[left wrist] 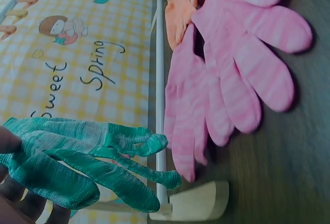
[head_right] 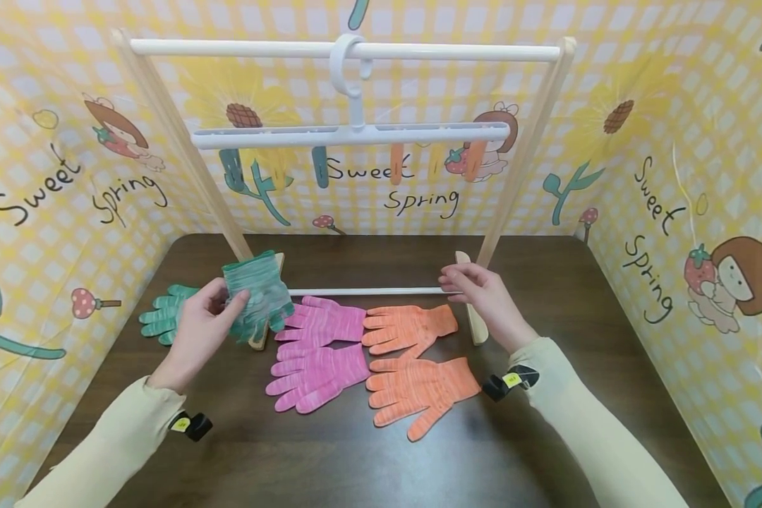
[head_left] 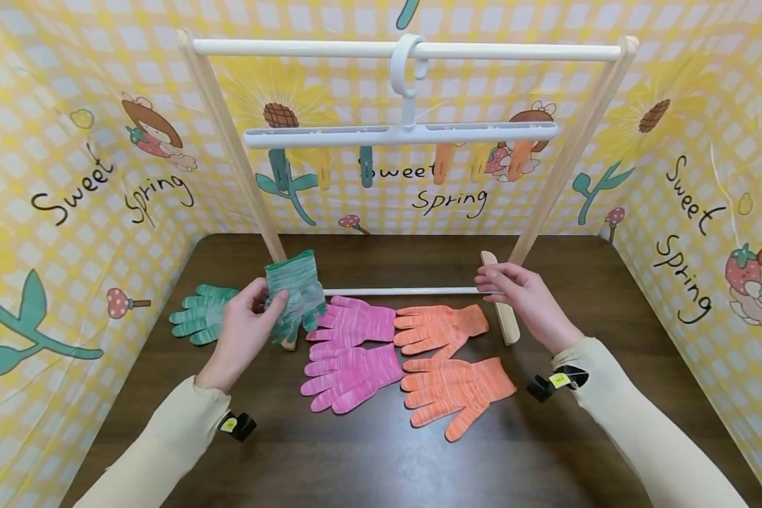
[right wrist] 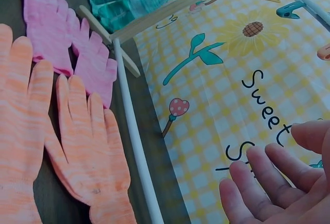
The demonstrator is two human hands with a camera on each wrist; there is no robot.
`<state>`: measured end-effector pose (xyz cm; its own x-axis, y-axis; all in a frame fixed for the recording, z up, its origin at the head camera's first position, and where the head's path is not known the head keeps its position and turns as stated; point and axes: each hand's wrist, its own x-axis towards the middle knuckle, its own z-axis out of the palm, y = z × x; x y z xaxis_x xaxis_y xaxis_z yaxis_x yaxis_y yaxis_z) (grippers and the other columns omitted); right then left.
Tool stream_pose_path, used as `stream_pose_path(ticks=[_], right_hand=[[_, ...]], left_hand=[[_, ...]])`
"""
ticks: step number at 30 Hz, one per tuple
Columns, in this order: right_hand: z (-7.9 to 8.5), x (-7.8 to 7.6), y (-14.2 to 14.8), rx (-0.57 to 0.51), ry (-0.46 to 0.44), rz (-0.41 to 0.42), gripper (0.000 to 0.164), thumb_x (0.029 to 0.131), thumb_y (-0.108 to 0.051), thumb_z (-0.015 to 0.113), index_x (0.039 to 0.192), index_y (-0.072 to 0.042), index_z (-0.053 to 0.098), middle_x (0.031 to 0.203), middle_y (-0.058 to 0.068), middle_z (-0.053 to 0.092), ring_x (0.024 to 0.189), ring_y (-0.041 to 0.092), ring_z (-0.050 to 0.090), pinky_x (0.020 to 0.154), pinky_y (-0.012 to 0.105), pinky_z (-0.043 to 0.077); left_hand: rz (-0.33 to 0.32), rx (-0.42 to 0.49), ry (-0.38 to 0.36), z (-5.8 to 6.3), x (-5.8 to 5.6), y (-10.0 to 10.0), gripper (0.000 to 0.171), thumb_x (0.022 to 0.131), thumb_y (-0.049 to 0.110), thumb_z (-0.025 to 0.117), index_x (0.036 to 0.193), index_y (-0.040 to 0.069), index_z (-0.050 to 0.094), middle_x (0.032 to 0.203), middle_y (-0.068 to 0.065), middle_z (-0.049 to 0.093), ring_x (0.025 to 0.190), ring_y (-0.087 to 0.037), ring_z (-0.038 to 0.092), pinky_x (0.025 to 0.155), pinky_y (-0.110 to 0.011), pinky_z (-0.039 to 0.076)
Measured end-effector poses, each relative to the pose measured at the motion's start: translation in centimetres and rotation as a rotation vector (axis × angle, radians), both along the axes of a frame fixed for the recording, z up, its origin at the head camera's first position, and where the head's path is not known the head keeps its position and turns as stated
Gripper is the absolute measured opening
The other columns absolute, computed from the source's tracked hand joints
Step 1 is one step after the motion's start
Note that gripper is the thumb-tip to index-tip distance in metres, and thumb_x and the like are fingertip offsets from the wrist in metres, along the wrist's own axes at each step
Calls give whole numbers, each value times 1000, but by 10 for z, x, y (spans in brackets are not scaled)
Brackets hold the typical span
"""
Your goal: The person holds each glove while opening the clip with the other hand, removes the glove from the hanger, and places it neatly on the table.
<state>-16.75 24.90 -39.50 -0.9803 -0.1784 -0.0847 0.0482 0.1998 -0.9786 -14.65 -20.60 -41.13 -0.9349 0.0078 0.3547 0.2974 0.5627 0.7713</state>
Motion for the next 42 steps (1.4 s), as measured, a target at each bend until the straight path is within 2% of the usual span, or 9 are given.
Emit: stream_pose_path(ticks=[5,12,16,19,23,28,33,39,42], right_hand=[[-3,3,2,33,-2,-7,51,109,-37,56,138,4,55,128,11,67,114,18,66,97,30,54],[-8,6,4,33,8,-12,48,109,-33,55,136,6,56,129,17,67,109,13,67,103,45,52],[-11,8,4,55,18,-13,48,110,-32,55,136,8,56,129,19,67,109,11,67,100,38,55],[-12,9,4,73,26,-11,47,110,-30,55,137,9,56,132,26,64,109,11,67,96,32,56],[-14,11,4,86,32,-7,46,110,-29,55,136,9,56,131,25,65,109,12,68,98,37,56],[-16,13,7,90,23,-6,48,110,-29,55,137,10,55,125,14,69,109,13,68,101,45,54],[-19,12,8,90,16,-1,49,110,-31,55,137,10,55,123,7,71,115,23,67,101,45,54],[-25,12,11,74,24,4,45,110,-29,53,135,8,57,120,3,71,116,24,67,101,45,54],[-28,12,13,67,24,6,45,111,-29,52,136,9,56,123,8,70,116,24,67,100,44,55]], left_hand=[[18,-17,14,1,7,-11,29,104,21,66,83,6,52,72,-7,45,66,-19,44,57,-25,35],[74,-84,73,-2,16,-27,23,101,16,68,84,7,56,73,-5,50,68,-16,46,59,-22,36],[94,-131,98,-6,20,-38,22,101,13,68,83,9,55,72,-3,51,70,-17,51,62,-20,38],[96,-188,138,-8,23,-45,22,99,10,69,83,9,55,72,-4,52,73,-17,55,69,-17,41],[98,-279,215,-11,27,-55,16,96,5,71,86,8,59,75,-5,59,73,-17,57,71,-16,40],[96,-396,293,-12,31,-65,14,92,1,74,91,9,63,77,-5,61,63,-16,49,59,-27,40],[76,-491,350,-13,34,-75,15,89,0,77,102,3,69,90,-14,72,67,-31,65,58,-52,51],[49,-633,406,-15,37,-89,22,88,2,75,110,2,71,96,-15,73,74,-38,68,63,-56,51],[38,-699,428,-18,38,-96,22,87,2,74,108,2,70,91,-16,71,73,-38,67,63,-55,49]])
